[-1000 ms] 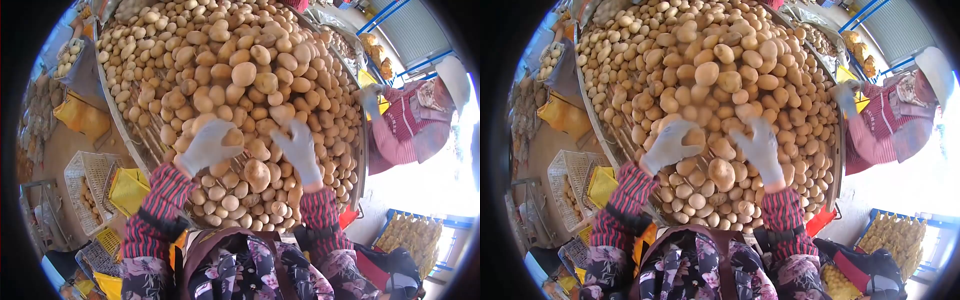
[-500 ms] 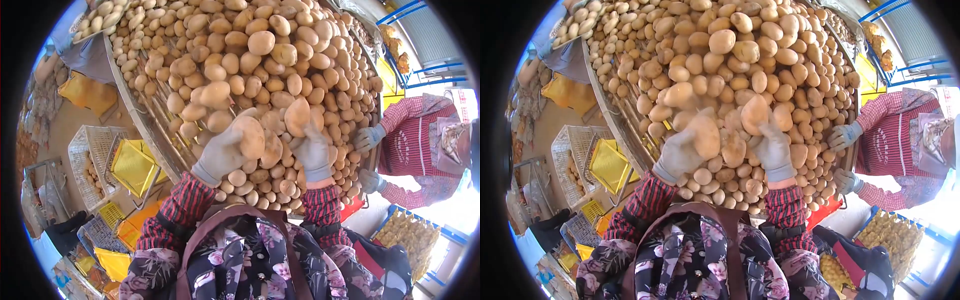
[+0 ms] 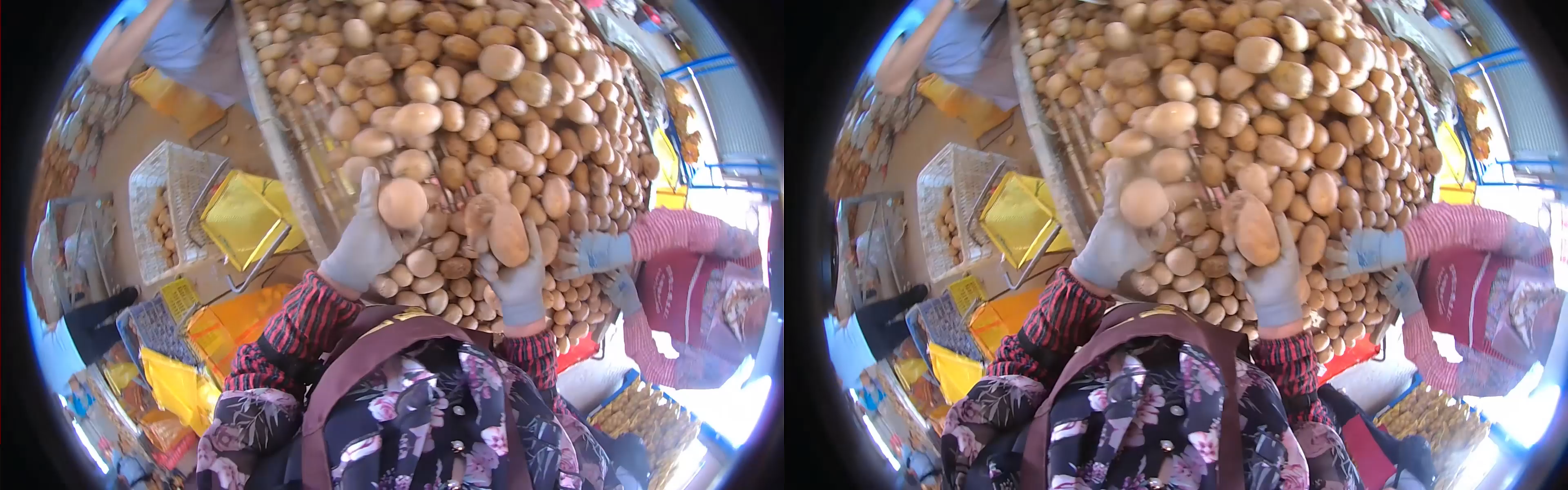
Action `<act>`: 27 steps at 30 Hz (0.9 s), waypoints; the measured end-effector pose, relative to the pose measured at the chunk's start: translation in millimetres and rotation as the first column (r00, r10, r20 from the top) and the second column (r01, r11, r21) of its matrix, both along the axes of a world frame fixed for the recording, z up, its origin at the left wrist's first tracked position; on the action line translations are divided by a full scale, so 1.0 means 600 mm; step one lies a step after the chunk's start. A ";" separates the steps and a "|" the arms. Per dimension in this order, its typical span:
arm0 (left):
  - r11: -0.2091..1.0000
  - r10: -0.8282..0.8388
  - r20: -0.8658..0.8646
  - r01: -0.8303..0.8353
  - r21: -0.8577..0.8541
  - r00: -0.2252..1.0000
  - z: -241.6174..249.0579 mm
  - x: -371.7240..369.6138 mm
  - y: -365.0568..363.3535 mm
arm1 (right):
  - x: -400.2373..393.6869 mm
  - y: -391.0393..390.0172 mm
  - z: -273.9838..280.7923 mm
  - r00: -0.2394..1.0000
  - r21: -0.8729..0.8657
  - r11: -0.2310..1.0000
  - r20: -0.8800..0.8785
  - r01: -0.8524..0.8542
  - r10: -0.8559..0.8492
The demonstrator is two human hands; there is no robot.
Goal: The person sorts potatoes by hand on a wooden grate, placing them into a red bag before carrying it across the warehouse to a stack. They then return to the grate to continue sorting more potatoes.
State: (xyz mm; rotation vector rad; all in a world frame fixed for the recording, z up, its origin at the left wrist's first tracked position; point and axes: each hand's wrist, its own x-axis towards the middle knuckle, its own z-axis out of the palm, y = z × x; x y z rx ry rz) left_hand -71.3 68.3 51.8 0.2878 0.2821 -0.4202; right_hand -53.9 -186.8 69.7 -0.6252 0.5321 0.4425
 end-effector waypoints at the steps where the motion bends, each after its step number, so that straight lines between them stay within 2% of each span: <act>1: 0.985 0.041 -0.090 -0.056 -0.163 0.995 -0.013 -0.009 0.018 | -0.008 -0.009 -0.017 0.992 0.162 0.979 0.053 -0.120 0.113; 2: 0.958 0.125 -0.254 -0.184 -0.221 0.959 -0.001 -0.021 0.025 | -0.017 -0.001 -0.011 0.992 0.140 0.982 0.015 -0.126 0.125; 3: 0.955 0.157 -0.253 -0.212 -0.208 0.955 -0.002 -0.031 0.036 | -0.026 0.008 -0.005 0.990 0.119 0.984 -0.024 -0.132 0.136; 5: 0.918 0.393 -0.276 -0.389 0.073 0.877 -0.008 -0.053 0.056 | -0.036 0.002 -0.020 0.972 0.138 0.964 -0.028 -0.227 0.233; 6: 0.872 0.490 -0.300 -0.461 0.166 0.819 0.000 -0.061 0.059 | -0.039 0.010 -0.022 0.960 0.144 0.952 -0.028 -0.270 0.277; 7: 0.862 0.506 -0.297 -0.476 0.171 0.810 0.009 -0.070 0.066 | -0.043 0.020 -0.024 0.955 0.151 0.946 -0.027 -0.287 0.294; 10: 0.835 0.550 -0.233 -0.520 0.181 0.802 0.020 -0.093 0.085 | -0.045 0.053 -0.024 0.964 0.052 0.965 -0.059 -0.257 0.260; 12: 0.815 0.537 -0.029 -0.509 0.278 0.843 0.010 -0.102 0.094 | -0.040 0.080 -0.016 0.958 -0.001 0.958 -0.033 -0.285 0.285; 13: 0.815 0.537 -0.022 -0.512 0.269 0.843 0.004 -0.107 0.103 | -0.037 0.094 -0.010 0.951 -0.053 0.950 -0.014 -0.309 0.308; 15: 0.769 0.639 -0.158 -0.623 0.142 0.753 -0.015 -0.119 0.143 | -0.033 0.119 -0.002 0.957 -0.064 0.956 0.006 -0.288 0.289; 16: 0.755 0.652 -0.153 -0.654 0.040 0.743 -0.032 -0.122 0.175 | -0.030 0.124 -0.009 0.941 -0.011 0.944 0.068 -0.330 0.330; 18: 0.662 0.736 -0.161 -0.749 -0.034 0.658 -0.055 -0.144 0.236 | -0.026 0.136 -0.007 0.911 0.043 0.917 0.145 -0.396 0.387; 19: 0.674 0.724 -0.160 -0.737 -0.047 0.671 -0.073 -0.151 0.265 | -0.025 0.155 -0.001 0.916 0.032 0.924 0.151 -0.381 0.373; 21: 0.647 0.762 -0.249 -0.705 0.291 0.597 -0.106 -0.155 0.301 | -0.020 0.189 0.013 0.943 -0.166 0.939 0.093 -0.300 0.318; 22: 0.660 0.752 -0.248 -0.697 0.282 0.611 -0.098 -0.146 0.286 | -0.013 0.191 0.002 0.884 -0.159 0.908 0.217 -0.388 0.415; 23: 0.766 0.612 -0.059 -0.572 0.293 0.789 -0.094 -0.141 0.262 | -0.009 0.196 -0.006 0.888 -0.166 0.912 0.220 -0.374 0.404; 24: 0.812 0.514 0.029 -0.497 0.304 0.857 -0.077 -0.128 0.245 | -0.008 0.215 -0.001 0.749 -0.525 0.776 0.342 -0.350 0.568; 25: 0.844 0.408 0.124 -0.425 0.327 0.905 -0.060 -0.114 0.228 | -0.005 0.231 0.008 0.570 -0.807 0.553 0.359 -0.209 0.739; 26: 0.826 0.378 0.118 -0.392 0.406 0.918 -0.026 -0.100 0.219 | 0.018 0.244 0.018 0.548 -0.770 0.577 0.370 -0.271 0.750; 27: 0.855 0.404 -0.013 -0.372 0.361 0.915 0.013 -0.085 0.217 | 0.041 0.256 0.029 0.528 -0.731 0.596 0.379 -0.334 0.760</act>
